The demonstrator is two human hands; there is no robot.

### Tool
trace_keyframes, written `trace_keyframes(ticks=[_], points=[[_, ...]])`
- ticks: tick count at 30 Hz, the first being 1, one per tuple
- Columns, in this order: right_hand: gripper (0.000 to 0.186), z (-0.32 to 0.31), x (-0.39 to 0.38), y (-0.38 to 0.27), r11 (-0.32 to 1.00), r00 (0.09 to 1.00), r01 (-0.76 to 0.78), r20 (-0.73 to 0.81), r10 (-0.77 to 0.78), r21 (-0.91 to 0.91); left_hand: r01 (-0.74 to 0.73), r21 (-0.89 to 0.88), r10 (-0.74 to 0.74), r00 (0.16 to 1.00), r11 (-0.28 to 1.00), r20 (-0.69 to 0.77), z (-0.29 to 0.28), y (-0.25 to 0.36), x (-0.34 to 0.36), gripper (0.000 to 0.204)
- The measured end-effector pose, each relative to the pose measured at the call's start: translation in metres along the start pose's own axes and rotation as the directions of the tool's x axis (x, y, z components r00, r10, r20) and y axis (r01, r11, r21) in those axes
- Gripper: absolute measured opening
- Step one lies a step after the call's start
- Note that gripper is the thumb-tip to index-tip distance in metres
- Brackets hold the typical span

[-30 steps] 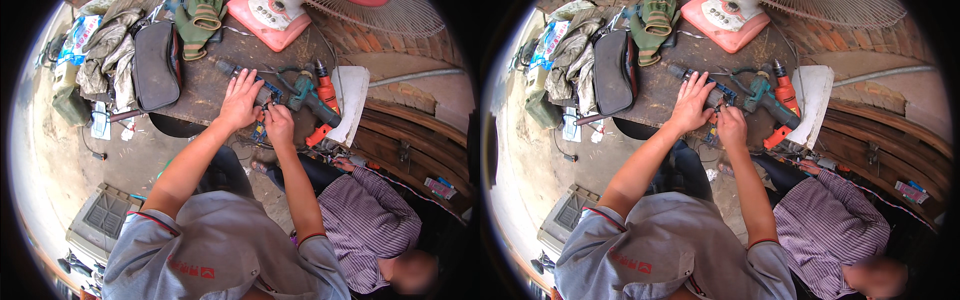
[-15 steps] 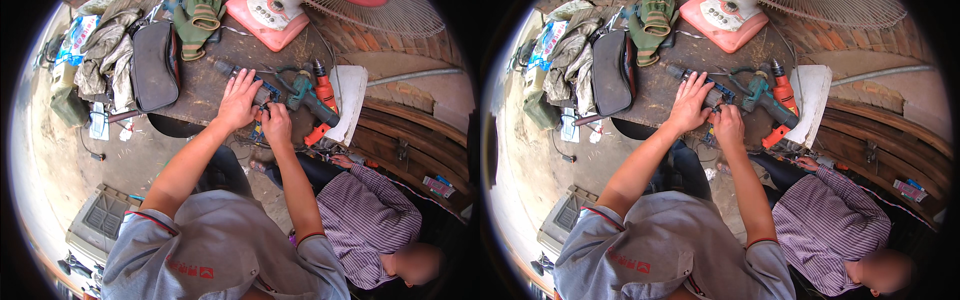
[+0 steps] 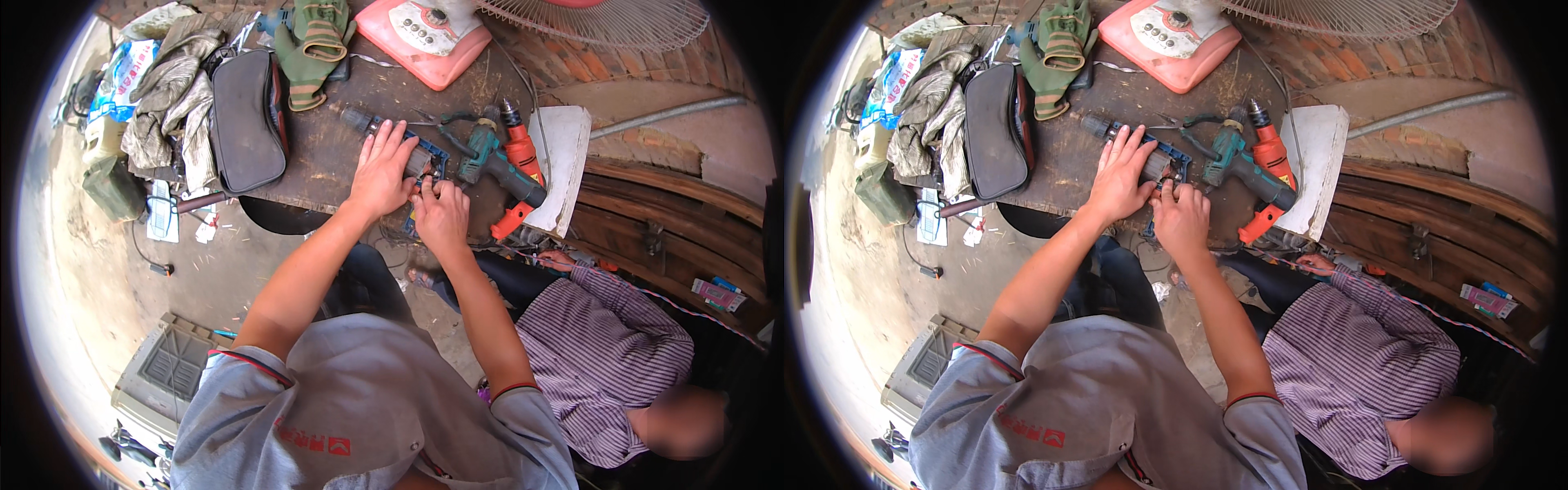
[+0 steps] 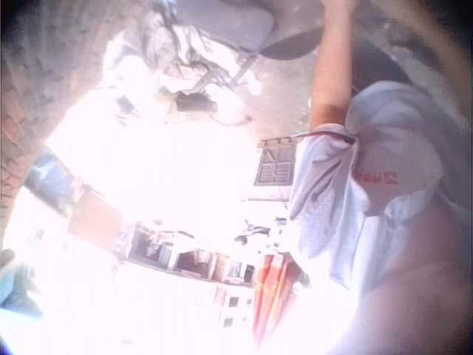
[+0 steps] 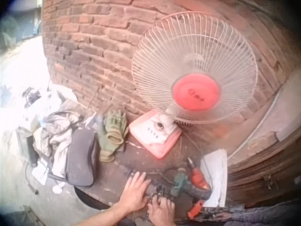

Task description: The person works on a disassembled power drill at a cluttered workbench. They connect wires to the internal components, use a multimeter to test continuity, and manipulate small parts with their hands. The drill remains open on the table throughout the clip.

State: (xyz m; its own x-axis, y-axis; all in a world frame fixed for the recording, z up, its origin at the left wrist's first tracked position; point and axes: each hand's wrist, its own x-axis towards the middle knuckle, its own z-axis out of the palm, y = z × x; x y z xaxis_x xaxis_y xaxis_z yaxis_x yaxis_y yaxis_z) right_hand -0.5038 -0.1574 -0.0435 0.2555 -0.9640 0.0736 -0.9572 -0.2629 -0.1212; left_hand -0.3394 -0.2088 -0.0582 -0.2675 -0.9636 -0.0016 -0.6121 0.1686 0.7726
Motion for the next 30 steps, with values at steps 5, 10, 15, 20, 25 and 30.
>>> trace_keyframes(ticks=[5,10,15,20,25,30], points=[[0.040,0.002,0.000,-0.004,0.998,1.000,0.020,-0.007,-0.020,-0.057,-0.015,0.038,0.015,1.000,0.999,-0.012,0.002,0.002,0.001,0.074],[0.029,0.005,-0.002,0.021,0.921,0.994,-0.024,-0.085,0.062,0.388,-0.034,0.088,0.034,0.999,0.996,0.009,-0.001,0.003,0.003,0.077],[0.021,-0.013,0.013,0.041,0.677,0.900,-0.299,-0.037,0.434,0.672,-0.055,0.192,0.061,0.998,0.980,-0.027,0.001,0.012,0.006,0.075],[0.019,-0.008,0.031,0.064,0.721,0.945,-0.200,-0.063,0.320,0.664,-0.123,0.205,0.125,0.992,0.971,0.003,0.007,0.015,0.017,0.067],[0.014,-0.014,0.016,0.080,0.673,0.909,-0.216,-0.106,0.403,0.708,-0.188,0.270,0.184,0.982,0.944,0.042,-0.003,0.019,0.028,0.054],[0.013,-0.008,-0.032,0.084,0.674,0.860,-0.370,-0.038,0.509,0.639,-0.290,0.304,0.269,0.957,0.907,0.111,-0.006,0.035,0.046,0.034]])
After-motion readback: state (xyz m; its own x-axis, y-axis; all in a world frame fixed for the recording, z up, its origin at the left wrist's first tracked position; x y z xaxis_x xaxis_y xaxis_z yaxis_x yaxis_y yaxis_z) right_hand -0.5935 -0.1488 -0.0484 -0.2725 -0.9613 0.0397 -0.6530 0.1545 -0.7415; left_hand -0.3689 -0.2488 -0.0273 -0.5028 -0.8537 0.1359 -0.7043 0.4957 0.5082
